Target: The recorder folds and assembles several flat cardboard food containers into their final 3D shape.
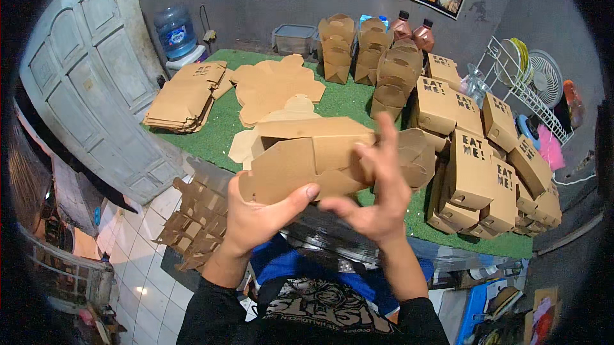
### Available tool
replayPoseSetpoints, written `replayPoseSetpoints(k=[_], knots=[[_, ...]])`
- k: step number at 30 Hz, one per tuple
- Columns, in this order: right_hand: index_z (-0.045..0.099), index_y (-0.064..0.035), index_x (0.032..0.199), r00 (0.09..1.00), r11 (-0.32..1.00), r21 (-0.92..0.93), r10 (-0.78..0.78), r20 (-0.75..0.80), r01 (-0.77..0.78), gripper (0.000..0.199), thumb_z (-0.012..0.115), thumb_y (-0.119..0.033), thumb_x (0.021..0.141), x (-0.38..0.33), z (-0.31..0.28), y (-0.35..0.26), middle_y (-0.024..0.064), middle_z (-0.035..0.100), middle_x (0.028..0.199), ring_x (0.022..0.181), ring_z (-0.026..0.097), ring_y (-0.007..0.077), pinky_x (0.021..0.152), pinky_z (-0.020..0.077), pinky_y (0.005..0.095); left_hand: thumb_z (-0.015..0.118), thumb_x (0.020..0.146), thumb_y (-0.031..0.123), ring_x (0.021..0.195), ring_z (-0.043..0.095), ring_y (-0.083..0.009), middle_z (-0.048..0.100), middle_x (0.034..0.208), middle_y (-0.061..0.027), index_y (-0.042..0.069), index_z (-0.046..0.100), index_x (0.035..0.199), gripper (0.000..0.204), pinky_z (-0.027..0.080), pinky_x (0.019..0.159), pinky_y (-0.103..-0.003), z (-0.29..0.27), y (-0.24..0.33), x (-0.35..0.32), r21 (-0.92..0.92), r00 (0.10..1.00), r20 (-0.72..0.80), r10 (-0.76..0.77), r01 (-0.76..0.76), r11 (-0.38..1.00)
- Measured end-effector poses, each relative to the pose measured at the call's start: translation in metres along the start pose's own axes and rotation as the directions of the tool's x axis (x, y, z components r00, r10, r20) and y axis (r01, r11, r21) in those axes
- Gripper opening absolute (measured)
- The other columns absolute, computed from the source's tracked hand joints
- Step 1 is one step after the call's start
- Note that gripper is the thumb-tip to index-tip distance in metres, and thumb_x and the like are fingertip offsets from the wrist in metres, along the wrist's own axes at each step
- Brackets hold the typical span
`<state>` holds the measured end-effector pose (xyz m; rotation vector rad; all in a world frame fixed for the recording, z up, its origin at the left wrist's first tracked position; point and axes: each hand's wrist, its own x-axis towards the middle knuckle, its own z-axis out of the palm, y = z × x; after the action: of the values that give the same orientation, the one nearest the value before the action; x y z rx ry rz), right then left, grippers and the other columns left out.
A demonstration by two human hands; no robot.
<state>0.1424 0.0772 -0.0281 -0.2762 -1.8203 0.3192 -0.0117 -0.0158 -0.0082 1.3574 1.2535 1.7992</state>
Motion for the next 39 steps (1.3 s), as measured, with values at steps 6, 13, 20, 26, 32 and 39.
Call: replayPoseSetpoints(k=[6,13,20,26,32,39], knots=[[0.058,-0.0212,0.128,0.923,0.928,-0.313,-0.073,0.378,0.201,0.065,0.075,-0.041,0.069,0.002,-0.009,0.004,0.0187,0.045,0.140,0.123,0.046,0.0454,0.100,0.0406,0.0523,0.075,0.075,0.002,0.082,0.066,-0.0138,0.070,0.096,-0.0094,-0.004,0.064,0.107,0.034,0.053,0.075,-0.028,-0.007,-0.008,-0.005,0.020,0.997,-0.044,-0.063,0.064,0.998],[0.067,-0.0159,0.113,0.963,0.948,-0.225,-0.183,0.197,0.226,0.049,0.075,-0.036,0.069,-0.007,-0.003,0.012,0.0199,0.051,0.133,0.119,0.050,0.0425,0.096,0.0438,0.0513,0.078,0.070,0.003,0.087,0.064,-0.0177,0.066,0.101,-0.0111,-0.004,0.058,0.113,0.048,0.053,0.076,-0.030,-0.007,-0.008,0.004,0.087,0.997,-0.046,-0.068,0.072,0.994],[0.072,-0.0057,0.092,0.983,0.921,-0.353,-0.129,0.128,0.167,0.031,0.081,-0.026,0.070,0.011,-0.048,0.008,0.0245,0.059,0.121,0.119,0.054,0.0413,0.100,0.0419,0.0517,0.077,0.076,0.012,0.079,0.062,-0.0103,0.067,0.089,-0.0052,-0.003,0.062,0.106,0.037,0.051,0.070,-0.026,0.005,-0.005,0.066,0.184,0.949,0.310,0.055,-0.116,0.976],[0.068,-0.0008,0.102,0.987,0.926,-0.346,0.117,-0.113,-0.150,0.022,0.067,-0.003,0.080,0.031,-0.124,0.004,0.0190,0.067,0.112,0.106,0.065,0.0256,0.090,0.0485,0.0327,0.073,0.070,0.011,0.076,0.067,-0.0301,0.068,0.081,-0.0160,0.002,0.065,0.098,0.030,0.052,0.070,-0.036,0.055,0.009,0.144,0.241,0.602,0.712,0.360,-0.692,0.681],[0.067,-0.0045,0.105,0.957,0.802,-0.555,0.289,0.034,-0.222,0.023,0.065,-0.015,0.085,0.046,-0.150,0.006,0.0145,0.069,0.106,0.102,0.066,0.0252,0.087,0.0490,0.0326,0.072,0.066,0.009,0.088,0.064,-0.0355,0.067,0.092,-0.0180,0.003,0.063,0.106,0.041,0.049,0.081,-0.042,0.109,0.018,0.173,0.119,0.287,0.935,0.208,-0.807,0.578],[0.057,-0.0078,0.126,0.947,0.862,-0.435,0.317,0.060,-0.261,0.051,0.073,-0.019,0.078,0.037,-0.143,0.015,0.0191,0.056,0.130,0.117,0.057,0.0324,0.096,0.0462,0.0380,0.071,0.066,0.008,0.089,0.064,-0.0362,0.068,0.093,-0.0177,0.005,0.064,0.109,0.043,0.050,0.080,-0.043,0.126,-0.002,0.184,0.158,0.257,0.959,0.115,-0.830,0.534]])
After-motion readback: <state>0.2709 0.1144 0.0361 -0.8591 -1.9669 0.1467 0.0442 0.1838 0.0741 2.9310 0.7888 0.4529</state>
